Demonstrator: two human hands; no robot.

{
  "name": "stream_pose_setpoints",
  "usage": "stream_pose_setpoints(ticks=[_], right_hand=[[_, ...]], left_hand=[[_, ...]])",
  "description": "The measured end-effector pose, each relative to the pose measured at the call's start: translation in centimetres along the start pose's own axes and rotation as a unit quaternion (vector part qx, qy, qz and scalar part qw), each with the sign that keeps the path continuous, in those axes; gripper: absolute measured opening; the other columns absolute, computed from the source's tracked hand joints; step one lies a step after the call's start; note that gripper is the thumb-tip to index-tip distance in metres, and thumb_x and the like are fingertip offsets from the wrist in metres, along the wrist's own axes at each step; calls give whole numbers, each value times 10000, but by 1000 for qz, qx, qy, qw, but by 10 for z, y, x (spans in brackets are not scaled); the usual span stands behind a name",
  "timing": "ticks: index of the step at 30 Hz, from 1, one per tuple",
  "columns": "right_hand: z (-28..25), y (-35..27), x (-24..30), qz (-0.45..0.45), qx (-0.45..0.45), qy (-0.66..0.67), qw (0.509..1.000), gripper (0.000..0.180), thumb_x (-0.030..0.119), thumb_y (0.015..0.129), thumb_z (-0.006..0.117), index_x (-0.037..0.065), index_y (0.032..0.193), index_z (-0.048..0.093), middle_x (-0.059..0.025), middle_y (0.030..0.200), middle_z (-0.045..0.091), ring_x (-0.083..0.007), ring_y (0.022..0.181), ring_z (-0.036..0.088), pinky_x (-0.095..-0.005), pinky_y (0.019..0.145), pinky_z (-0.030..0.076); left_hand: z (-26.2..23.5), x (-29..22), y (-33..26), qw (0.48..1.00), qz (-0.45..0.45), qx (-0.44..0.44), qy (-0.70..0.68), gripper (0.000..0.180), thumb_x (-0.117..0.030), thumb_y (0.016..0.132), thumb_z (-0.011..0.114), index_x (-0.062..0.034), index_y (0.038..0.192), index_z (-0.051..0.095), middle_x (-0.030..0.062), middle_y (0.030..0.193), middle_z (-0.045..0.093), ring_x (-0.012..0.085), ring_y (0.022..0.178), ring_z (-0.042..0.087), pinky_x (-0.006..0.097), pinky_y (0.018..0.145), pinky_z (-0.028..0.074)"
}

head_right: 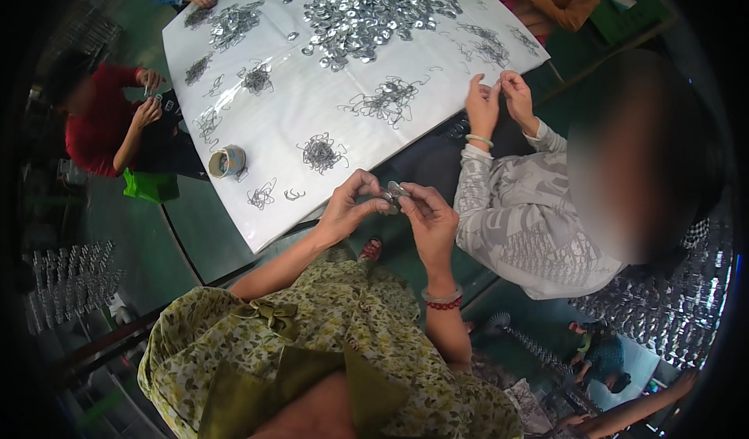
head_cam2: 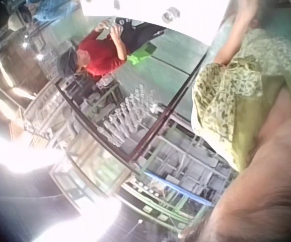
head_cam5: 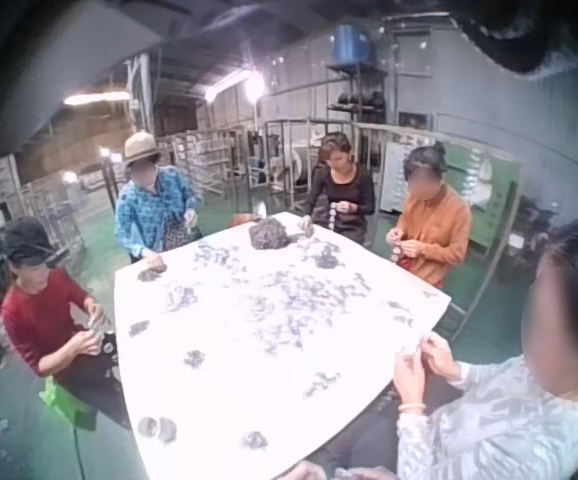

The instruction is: The person sits at a table with several others and assembles decorative hanging ornaments by hand. They pick up small silver discs and wire loops, attach them together, and hang the finished pieces on a nearby metal rack. The process is repetitive and involves fine manual dexterity.

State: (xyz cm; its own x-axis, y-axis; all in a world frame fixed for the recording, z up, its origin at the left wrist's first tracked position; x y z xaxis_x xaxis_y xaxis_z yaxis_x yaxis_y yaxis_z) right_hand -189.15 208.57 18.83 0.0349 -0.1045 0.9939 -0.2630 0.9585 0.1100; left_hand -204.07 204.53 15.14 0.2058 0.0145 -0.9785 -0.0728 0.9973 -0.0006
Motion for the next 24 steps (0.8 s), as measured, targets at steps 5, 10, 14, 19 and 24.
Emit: stream_pose_setpoints(ticks=[5,10,14,19,24], right_hand=[[1,2,-8,21,-18,60,998,197,-38,790,647,-60,986,641,-87,831,635,-125,687,587,-236,599,482],[10,0,-9,58,-45,97,993,194,-49,781,644,-82,972,632,-107,822,643,-131,683,589,-237,607,480],[15,0,-22,136,-47,129,981,202,-45,773,650,-80,970,622,-102,829,650,-124,680,591,-230,608,478],[30,3,-26,150,-73,121,979,223,-35,763,664,-49,979,610,-78,855,644,-116,718,593,-231,631,479],[55,1,-11,82,-149,7,985,215,-28,750,690,-36,945,601,-84,863,619,-115,792,587,-233,693,483]], left_hand=[[-3,-5,0,999,0,1,47,250,-24,801,671,-55,942,466,21,862,567,64,856,543,231,737,455],[-20,-7,-1,994,26,1,105,295,-92,776,710,-34,936,469,51,852,597,144,894,611,272,720,467],[-32,-7,2,991,-5,30,134,313,-98,767,719,-30,942,468,60,854,605,157,902,616,289,723,472],[-48,5,11,989,-94,52,97,323,-107,760,727,-33,945,474,74,878,622,140,878,612,282,740,467],[-65,1,18,993,-84,69,42,315,-83,760,723,-34,953,479,97,960,631,148,926,603,284,780,459]])
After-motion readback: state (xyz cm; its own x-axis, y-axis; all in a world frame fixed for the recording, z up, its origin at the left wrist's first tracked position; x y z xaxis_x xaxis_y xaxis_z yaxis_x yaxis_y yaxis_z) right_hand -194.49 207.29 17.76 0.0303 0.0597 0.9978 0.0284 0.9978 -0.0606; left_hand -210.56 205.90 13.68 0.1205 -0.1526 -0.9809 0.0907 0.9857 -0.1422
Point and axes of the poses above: each hand's wrist, its own y-axis towards the middle knuckle, its own z-axis out of the palm, x = y × z, the point moved 2 cm from there along y, towards the middle knuckle
